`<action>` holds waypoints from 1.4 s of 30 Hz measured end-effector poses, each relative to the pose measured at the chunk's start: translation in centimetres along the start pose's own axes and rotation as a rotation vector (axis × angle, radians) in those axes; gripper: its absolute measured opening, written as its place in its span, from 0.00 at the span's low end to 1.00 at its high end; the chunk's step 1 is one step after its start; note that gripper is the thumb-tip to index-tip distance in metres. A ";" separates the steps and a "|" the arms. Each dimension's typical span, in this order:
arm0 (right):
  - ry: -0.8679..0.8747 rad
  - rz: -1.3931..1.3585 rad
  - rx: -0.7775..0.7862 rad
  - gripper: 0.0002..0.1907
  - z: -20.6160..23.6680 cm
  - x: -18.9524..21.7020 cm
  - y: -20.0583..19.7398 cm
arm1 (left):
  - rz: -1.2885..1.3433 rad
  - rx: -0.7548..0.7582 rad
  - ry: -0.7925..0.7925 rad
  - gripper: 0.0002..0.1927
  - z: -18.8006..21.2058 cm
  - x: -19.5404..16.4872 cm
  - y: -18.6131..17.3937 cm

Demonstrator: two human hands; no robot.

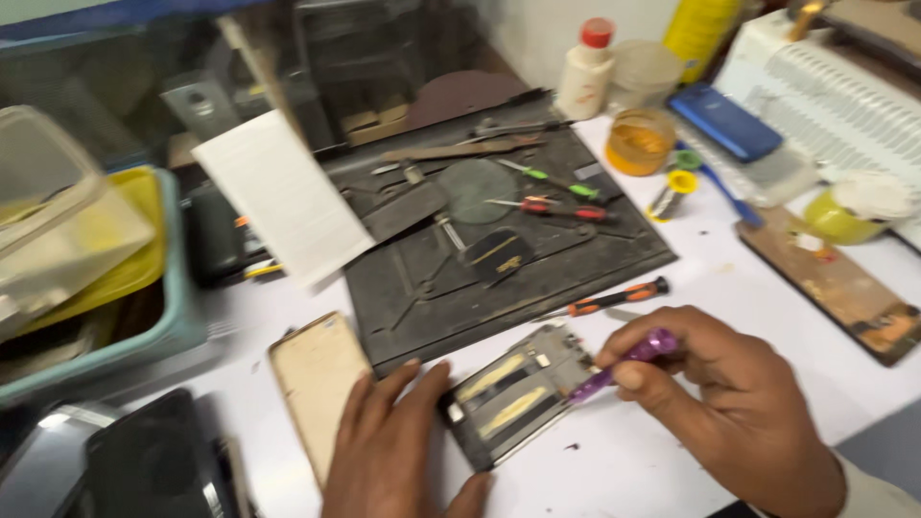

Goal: The person removes the back cover of a gold smartphone using a prying tool, then uses a purple screwdriver to remove screws from the internal frame. The back cover is set aside and the phone remains disassembled on the workbench.

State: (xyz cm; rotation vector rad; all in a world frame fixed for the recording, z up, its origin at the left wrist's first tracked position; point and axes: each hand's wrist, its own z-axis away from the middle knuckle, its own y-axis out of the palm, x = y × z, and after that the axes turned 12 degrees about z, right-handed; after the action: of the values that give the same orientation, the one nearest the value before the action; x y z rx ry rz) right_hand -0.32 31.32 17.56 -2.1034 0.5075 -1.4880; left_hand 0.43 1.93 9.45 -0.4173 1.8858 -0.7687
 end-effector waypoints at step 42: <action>-0.172 0.147 0.166 0.12 -1.5 2.8 4.6 | 0.124 -0.057 -0.002 0.50 0.0 -3.7 -2.4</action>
State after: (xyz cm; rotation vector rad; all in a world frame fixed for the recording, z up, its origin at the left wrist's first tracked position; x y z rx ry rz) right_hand -0.90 25.78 17.35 -1.9962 0.4475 -1.2116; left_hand 1.83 2.33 13.60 -0.3328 1.9153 -0.6334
